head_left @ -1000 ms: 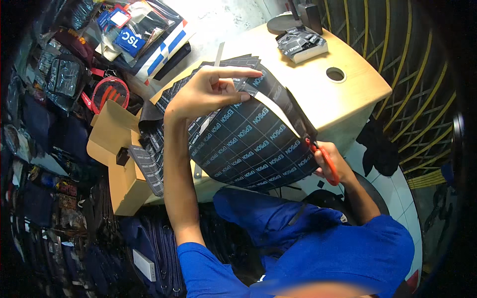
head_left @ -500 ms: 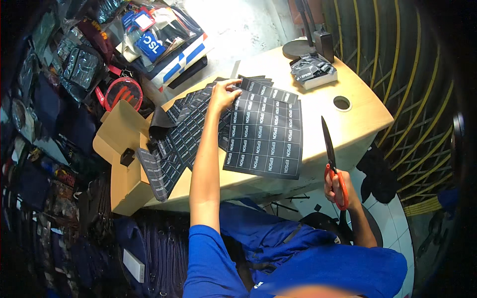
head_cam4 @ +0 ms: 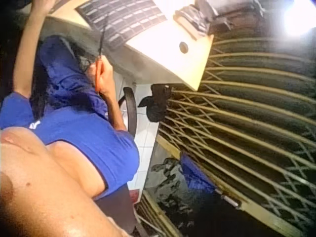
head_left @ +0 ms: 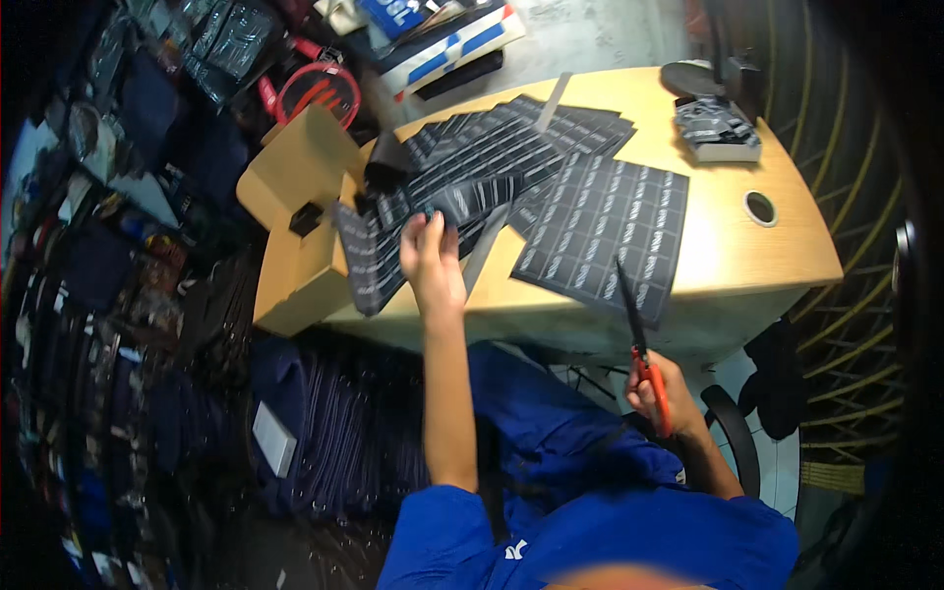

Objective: Using scissors to cut brand labels or tags from a larger sheet.

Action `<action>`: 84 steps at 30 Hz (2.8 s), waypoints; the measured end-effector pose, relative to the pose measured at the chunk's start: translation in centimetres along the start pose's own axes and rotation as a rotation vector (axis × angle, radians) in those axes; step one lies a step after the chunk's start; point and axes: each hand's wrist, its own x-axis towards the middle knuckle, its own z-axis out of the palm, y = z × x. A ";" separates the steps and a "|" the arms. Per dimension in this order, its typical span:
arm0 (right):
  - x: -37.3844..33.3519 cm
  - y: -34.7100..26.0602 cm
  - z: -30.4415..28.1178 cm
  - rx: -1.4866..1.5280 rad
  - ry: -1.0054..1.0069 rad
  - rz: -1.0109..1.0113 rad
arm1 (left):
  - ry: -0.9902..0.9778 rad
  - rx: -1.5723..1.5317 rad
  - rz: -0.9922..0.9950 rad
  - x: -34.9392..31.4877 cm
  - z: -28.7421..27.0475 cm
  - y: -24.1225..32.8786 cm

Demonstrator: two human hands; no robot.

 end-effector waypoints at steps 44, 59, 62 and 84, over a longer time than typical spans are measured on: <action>-4.9 -2.9 21.7 -0.414 -0.574 -0.551 | -0.186 0.566 0.215 -30.1 -14.0 17.3; -7.1 -4.2 15.3 -0.565 -0.495 -0.331 | -0.328 0.609 0.230 -30.7 -14.4 24.5; -7.1 -6.2 14.5 -0.680 -0.661 -0.088 | -0.320 0.669 0.238 -31.0 -14.7 25.4; -7.3 -10.0 18.1 -0.914 -1.178 -0.088 | -0.595 0.748 0.127 -31.8 -14.4 26.6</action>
